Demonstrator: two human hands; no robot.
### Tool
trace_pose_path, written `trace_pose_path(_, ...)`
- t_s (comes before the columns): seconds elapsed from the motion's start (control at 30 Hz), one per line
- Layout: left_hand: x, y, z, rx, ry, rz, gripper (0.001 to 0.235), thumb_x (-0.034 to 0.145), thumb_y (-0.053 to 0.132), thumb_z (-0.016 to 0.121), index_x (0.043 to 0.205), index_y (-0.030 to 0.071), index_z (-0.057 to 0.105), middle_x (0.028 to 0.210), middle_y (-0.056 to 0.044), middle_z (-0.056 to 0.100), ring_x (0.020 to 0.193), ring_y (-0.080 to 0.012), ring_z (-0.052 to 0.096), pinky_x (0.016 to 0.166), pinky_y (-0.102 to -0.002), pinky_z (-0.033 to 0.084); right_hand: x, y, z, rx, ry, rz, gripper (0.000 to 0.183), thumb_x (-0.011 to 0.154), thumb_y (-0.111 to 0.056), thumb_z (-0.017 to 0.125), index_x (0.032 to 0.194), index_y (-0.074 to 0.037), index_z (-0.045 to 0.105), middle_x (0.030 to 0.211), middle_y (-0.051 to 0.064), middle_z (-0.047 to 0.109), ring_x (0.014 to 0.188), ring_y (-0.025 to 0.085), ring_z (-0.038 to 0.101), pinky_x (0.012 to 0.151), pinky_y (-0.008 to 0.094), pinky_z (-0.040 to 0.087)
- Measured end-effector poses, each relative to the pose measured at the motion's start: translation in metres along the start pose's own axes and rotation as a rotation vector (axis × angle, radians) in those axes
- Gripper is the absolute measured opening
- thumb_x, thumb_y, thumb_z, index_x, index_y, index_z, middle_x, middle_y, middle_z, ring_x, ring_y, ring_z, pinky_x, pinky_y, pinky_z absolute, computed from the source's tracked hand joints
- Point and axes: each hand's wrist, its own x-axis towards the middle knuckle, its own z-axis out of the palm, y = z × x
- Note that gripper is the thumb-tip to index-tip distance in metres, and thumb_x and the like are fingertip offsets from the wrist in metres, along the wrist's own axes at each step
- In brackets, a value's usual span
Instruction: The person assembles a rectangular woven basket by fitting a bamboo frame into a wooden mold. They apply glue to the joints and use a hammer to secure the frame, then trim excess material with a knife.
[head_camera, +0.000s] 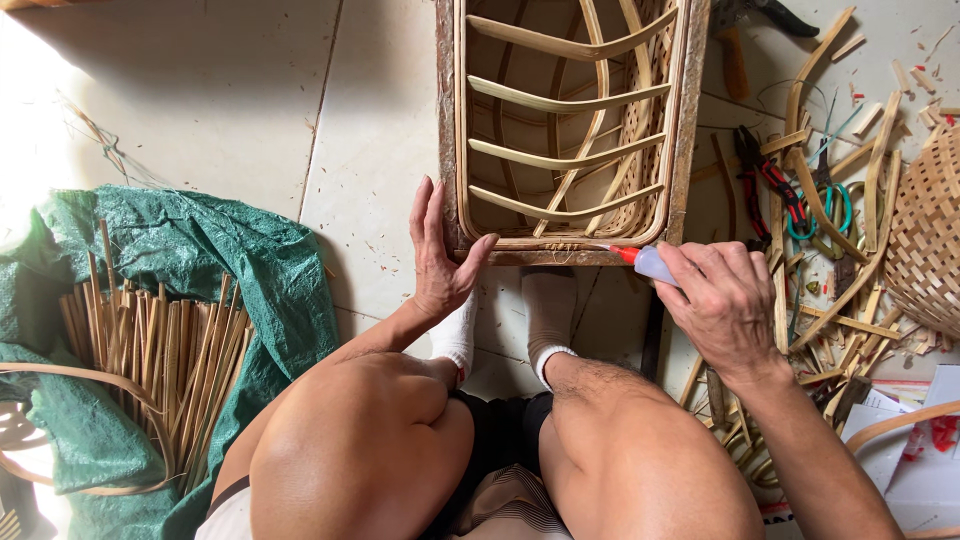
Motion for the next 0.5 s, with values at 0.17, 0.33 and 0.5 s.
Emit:
trace_pose_path(0.17,-0.002,-0.008,0.003,-0.06,0.03,-0.04,0.075,0.104,0.021,0.067,0.164,0.005,0.025,0.169,-0.023,0.023,0.158,-0.0374,0.028,0.131,-0.046,0.03,0.004,-0.003,-0.002,-0.034,-0.021,-0.033,0.041,0.081,-0.016,0.086,0.121,-0.01,0.076,0.103,-0.001,0.068,0.098,0.021,0.059,0.083,0.039,0.044)
trace_pose_path(0.33,-0.004,-0.018,0.008,-0.139,0.042,-0.194,0.062,0.111,0.021,0.05,0.164,0.002,0.024,0.169,-0.022,0.025,0.158,-0.0364,0.027,0.131,-0.045,0.023,0.007,-0.008,-0.003,0.016,-0.023,-0.014,0.042,0.079,-0.018,0.086,0.118,-0.009,0.075,0.103,0.001,0.069,0.097,0.022,0.059,0.082,0.04,0.044)
trace_pose_path(0.5,-0.004,-0.022,0.011,-0.133,0.042,-0.206,0.063,0.111,0.021,0.05,0.164,0.002,0.023,0.168,-0.022,0.028,0.157,-0.0357,0.028,0.131,-0.044,0.023,0.013,-0.012,-0.002,0.018,-0.043,-0.022,0.04,0.079,-0.018,0.087,0.117,-0.009,0.076,0.103,0.0,0.069,0.097,0.021,0.059,0.082,0.039,0.045)
